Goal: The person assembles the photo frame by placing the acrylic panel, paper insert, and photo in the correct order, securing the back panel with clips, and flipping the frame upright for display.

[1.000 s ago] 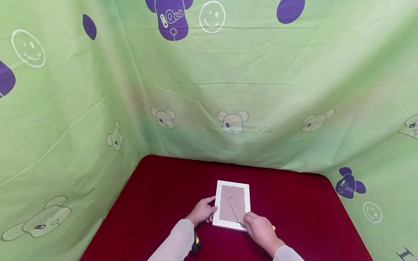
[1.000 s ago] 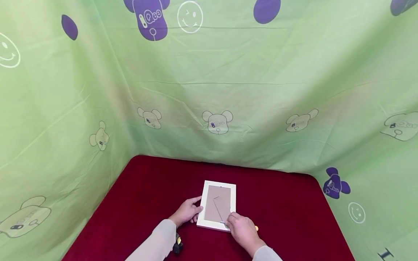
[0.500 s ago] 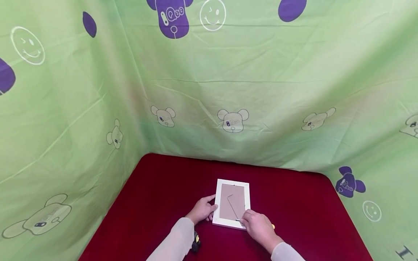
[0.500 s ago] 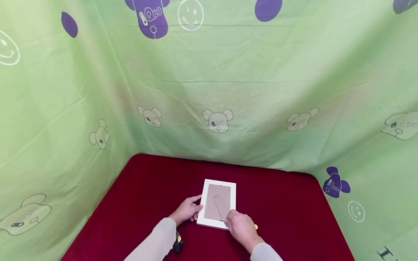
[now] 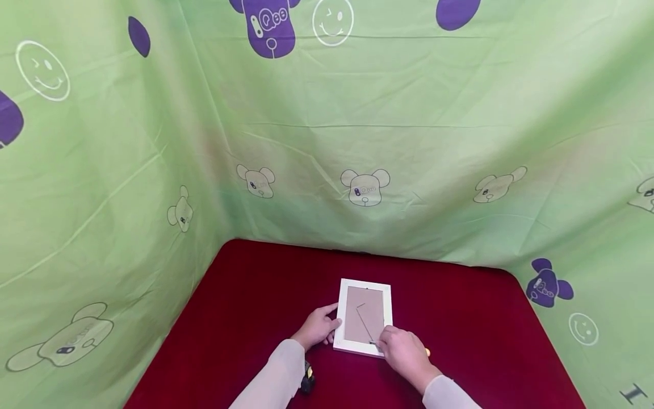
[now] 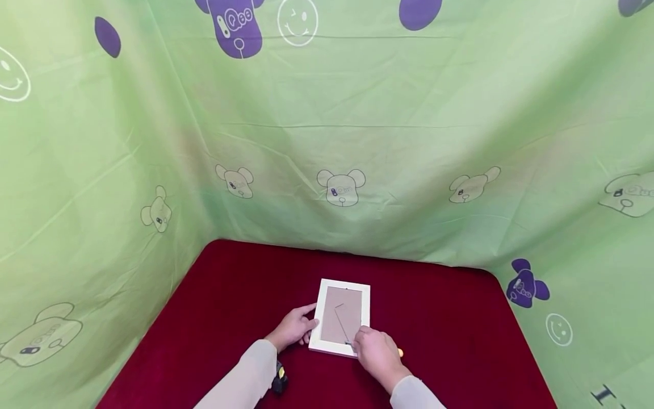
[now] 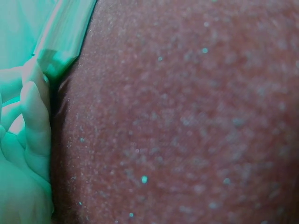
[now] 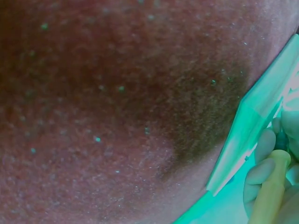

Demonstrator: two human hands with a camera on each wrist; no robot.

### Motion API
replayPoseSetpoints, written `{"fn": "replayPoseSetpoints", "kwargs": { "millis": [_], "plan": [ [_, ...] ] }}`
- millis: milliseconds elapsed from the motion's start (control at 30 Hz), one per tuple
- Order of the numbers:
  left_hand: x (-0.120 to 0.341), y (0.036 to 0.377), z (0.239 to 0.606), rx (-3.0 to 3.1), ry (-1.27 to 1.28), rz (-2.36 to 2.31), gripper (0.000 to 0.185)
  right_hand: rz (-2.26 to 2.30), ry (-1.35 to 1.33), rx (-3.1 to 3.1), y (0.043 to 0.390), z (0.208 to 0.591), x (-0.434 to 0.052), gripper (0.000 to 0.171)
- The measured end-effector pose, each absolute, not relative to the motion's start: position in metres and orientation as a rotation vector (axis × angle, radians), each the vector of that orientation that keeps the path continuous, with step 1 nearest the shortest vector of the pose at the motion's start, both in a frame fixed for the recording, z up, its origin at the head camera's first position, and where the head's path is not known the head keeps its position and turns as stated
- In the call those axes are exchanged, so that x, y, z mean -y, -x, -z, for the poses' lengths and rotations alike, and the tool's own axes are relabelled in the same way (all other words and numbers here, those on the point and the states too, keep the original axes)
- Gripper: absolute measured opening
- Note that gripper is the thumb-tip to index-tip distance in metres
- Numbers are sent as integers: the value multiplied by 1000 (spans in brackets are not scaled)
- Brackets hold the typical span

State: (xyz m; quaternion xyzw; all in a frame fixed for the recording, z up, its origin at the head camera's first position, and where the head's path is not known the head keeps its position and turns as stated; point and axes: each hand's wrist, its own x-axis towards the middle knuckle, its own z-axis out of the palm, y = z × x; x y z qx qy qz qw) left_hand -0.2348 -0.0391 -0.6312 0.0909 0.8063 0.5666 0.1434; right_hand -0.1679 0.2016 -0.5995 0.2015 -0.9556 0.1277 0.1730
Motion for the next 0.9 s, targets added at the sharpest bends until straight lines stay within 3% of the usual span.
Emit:
{"fn": "replayPoseSetpoints", "kwargs": {
  "millis": [900],
  "plan": [
    [37, 237, 633, -2343, -236, -1598, 54, -786, -253, 2851, 168, 601, -205, 8]
  ]
}}
